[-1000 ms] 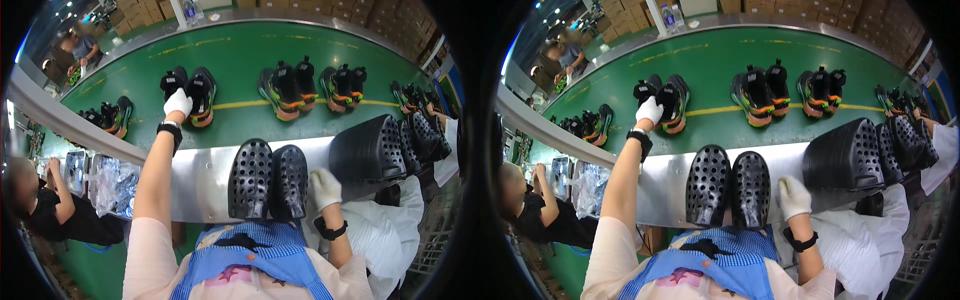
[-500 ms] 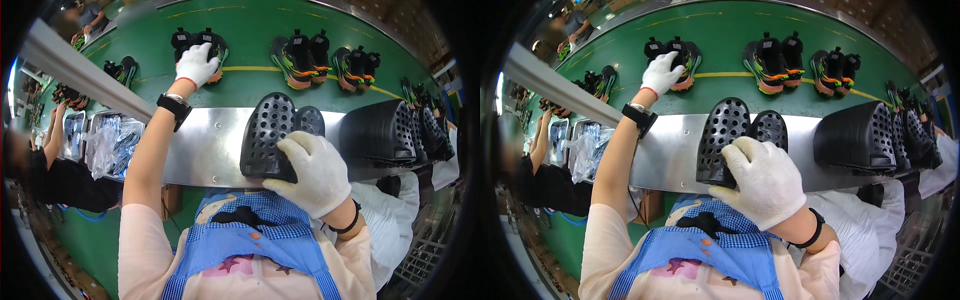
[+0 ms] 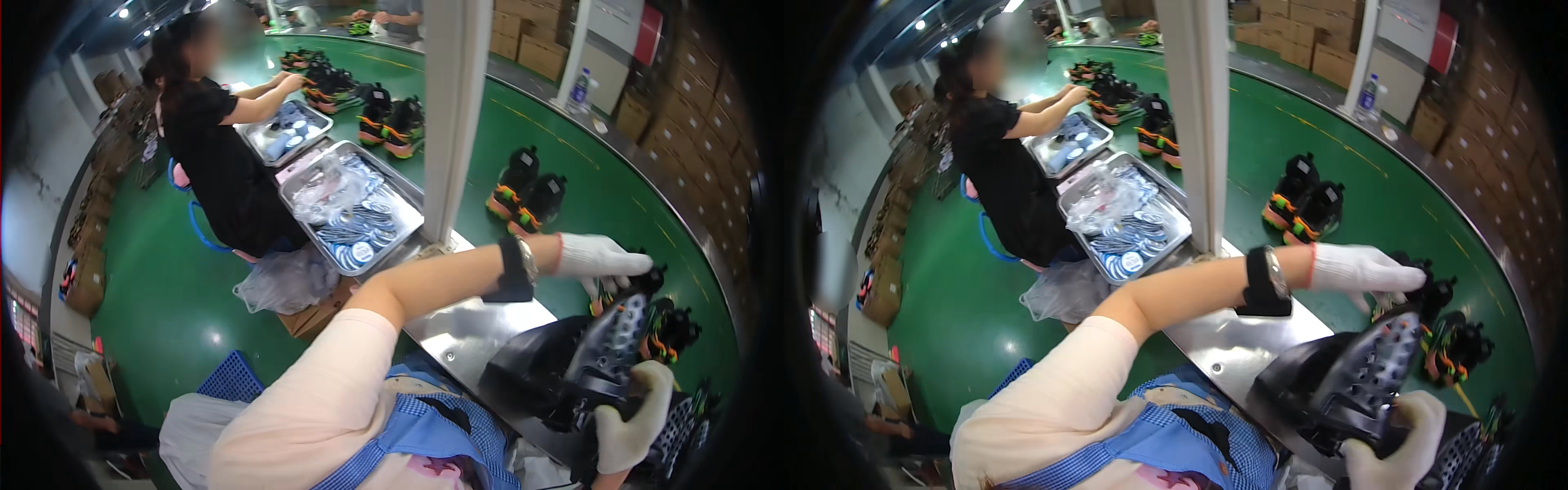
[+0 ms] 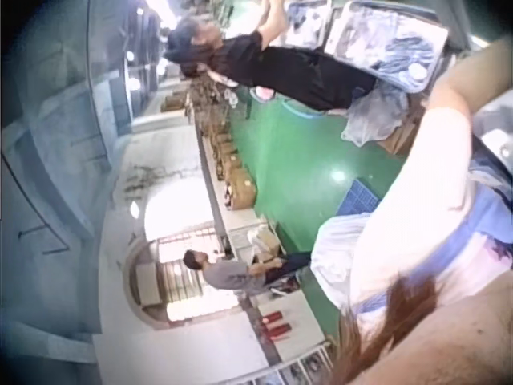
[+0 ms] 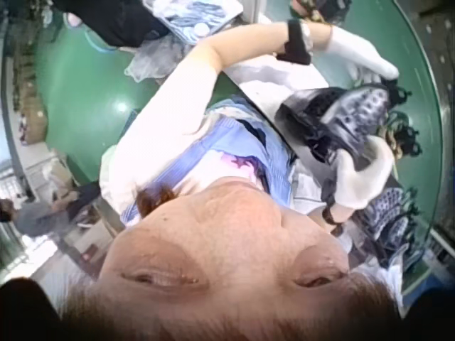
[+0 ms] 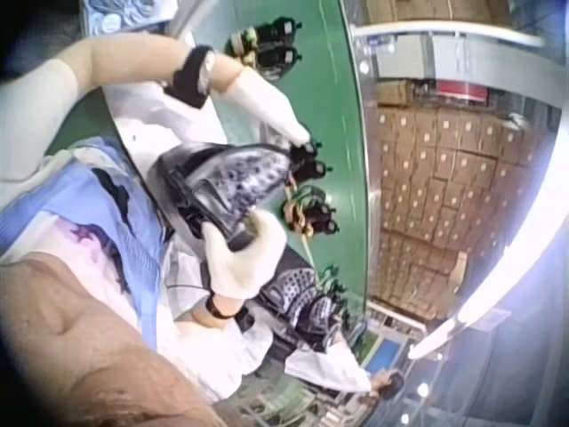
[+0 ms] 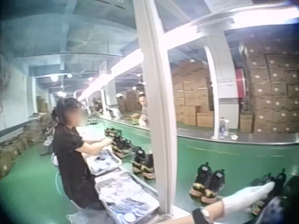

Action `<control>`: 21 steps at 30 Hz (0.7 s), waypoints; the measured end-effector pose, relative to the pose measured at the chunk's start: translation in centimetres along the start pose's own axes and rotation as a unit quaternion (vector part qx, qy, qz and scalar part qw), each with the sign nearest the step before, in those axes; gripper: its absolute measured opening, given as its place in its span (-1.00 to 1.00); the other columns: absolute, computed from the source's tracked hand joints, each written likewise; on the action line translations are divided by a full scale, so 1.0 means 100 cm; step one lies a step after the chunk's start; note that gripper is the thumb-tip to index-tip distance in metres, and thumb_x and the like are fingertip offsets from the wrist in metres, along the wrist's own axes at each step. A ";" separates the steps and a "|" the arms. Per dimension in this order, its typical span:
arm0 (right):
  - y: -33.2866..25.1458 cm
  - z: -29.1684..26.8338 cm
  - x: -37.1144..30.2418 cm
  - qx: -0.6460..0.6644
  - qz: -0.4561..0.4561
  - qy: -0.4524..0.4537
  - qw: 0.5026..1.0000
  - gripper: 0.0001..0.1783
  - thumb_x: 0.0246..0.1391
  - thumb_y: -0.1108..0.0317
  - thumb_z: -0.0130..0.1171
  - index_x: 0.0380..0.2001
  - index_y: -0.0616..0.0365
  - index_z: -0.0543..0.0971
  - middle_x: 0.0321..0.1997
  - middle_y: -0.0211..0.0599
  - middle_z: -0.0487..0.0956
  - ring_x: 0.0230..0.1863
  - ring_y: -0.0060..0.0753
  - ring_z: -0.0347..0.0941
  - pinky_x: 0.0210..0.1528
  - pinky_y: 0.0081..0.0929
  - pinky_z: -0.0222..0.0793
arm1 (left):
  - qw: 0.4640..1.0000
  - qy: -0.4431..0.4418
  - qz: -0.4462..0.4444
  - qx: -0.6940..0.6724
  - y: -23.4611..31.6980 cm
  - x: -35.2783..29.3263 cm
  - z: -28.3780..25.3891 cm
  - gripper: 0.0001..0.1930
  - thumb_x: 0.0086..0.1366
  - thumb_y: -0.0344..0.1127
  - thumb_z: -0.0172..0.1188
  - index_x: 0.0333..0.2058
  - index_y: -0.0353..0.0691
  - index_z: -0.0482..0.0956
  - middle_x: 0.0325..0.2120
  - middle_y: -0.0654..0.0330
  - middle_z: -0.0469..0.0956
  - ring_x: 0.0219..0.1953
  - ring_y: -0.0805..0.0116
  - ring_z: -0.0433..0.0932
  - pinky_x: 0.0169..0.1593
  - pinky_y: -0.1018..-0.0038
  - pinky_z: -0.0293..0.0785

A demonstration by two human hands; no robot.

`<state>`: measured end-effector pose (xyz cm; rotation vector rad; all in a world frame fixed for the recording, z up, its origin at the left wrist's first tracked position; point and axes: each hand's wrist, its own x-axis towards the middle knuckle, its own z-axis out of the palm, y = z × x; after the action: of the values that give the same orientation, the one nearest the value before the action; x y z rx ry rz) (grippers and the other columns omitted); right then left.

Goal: Fitting black molded shoe parts onto shoes on a conveyor belt.

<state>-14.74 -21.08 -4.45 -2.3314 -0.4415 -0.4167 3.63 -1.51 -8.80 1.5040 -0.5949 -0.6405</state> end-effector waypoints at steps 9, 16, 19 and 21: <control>0.047 0.007 0.051 0.173 0.062 0.097 0.978 -0.41 -0.23 0.53 0.12 0.03 0.32 0.44 -0.12 -0.24 0.52 -0.17 -0.43 0.46 -0.13 -0.51 0.40 | 0.928 0.003 0.078 -0.365 0.031 0.018 0.029 -0.66 0.15 -0.08 0.26 -0.26 -0.18 0.43 -0.46 0.24 0.51 -0.45 0.46 0.51 -0.34 0.46 0.51; 0.077 0.001 0.073 0.042 0.210 0.004 0.977 -0.42 -0.07 0.49 0.04 0.11 0.34 0.36 -0.25 -0.34 0.52 -0.30 -0.61 0.40 -0.20 -0.61 0.37 | 0.926 0.303 0.204 -0.099 0.039 0.058 0.047 -0.74 0.10 -0.29 0.17 -0.36 -0.30 0.32 -0.54 0.20 0.42 -0.51 0.45 0.42 -0.37 0.44 0.46; 0.064 -0.006 0.072 0.039 0.291 0.009 0.956 -0.50 -0.01 0.44 0.09 0.06 0.34 0.40 -0.29 -0.36 0.53 -0.31 -0.62 0.40 -0.23 -0.60 0.38 | 0.932 0.291 0.180 -0.122 0.046 0.063 0.058 -0.75 0.10 -0.26 0.17 -0.39 -0.31 0.35 -0.55 0.19 0.44 -0.50 0.43 0.44 -0.35 0.43 0.46; 0.091 0.001 0.064 0.025 0.209 0.073 0.975 -0.58 0.06 0.40 0.11 0.00 0.35 0.45 -0.29 -0.34 0.55 -0.30 -0.60 0.41 -0.23 -0.57 0.39 | 0.925 0.310 0.212 -0.053 0.037 0.080 0.056 -0.74 0.10 -0.22 0.18 -0.43 -0.32 0.40 -0.55 0.17 0.48 -0.48 0.43 0.45 -0.32 0.42 0.47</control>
<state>-5.18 -26.00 -7.28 -2.2482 0.1101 -0.3623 5.37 -11.22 -5.39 1.3190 -0.3612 0.1461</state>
